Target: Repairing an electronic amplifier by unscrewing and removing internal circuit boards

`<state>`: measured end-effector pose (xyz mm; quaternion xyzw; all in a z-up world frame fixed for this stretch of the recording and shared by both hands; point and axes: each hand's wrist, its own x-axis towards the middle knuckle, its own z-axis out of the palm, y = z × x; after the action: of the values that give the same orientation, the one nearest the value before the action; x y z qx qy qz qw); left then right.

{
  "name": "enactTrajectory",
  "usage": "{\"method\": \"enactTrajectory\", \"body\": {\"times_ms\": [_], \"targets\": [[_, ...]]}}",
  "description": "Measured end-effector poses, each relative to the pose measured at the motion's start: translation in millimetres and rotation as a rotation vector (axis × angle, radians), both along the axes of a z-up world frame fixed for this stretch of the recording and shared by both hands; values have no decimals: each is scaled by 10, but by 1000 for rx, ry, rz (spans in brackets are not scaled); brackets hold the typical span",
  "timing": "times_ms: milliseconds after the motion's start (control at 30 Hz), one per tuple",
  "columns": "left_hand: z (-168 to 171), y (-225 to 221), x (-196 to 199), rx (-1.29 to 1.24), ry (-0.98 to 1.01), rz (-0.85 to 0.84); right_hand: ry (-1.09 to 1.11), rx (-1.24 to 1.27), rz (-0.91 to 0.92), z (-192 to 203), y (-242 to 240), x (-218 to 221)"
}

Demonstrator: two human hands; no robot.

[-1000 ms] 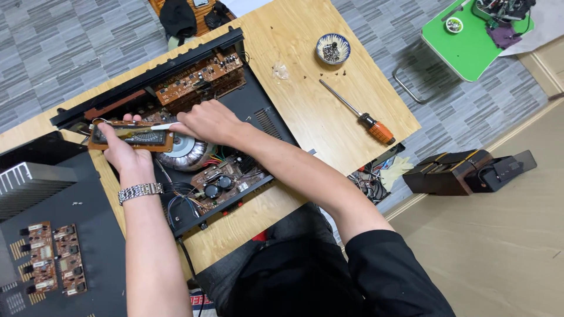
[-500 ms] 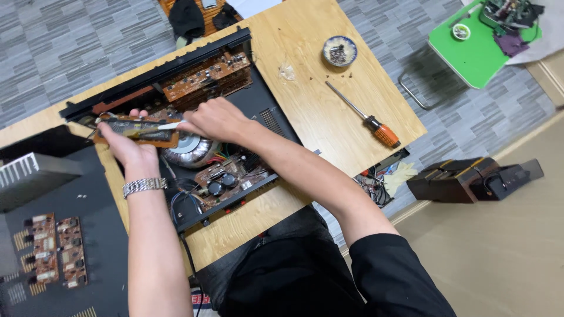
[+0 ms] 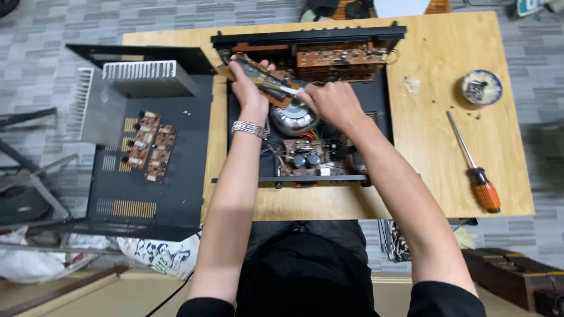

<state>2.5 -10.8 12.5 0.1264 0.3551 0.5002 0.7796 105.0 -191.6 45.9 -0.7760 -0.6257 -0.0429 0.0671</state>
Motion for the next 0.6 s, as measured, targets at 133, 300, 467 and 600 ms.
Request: {"method": "enactTrajectory", "body": {"times_ms": [133,300,467,600], "targets": [[115,-34,-33,-42,55,-10,18,-71,-4,120,-23,36],[471,-212,-165,-82,48,-44,-103,31,-130,123,-107,95],[494,-220,-177,-85,76,-27,-6,-79,-87,172,-96,2],[533,-231,-184,-95,90,-2,-90,-91,9,163,-120,-20]]}}
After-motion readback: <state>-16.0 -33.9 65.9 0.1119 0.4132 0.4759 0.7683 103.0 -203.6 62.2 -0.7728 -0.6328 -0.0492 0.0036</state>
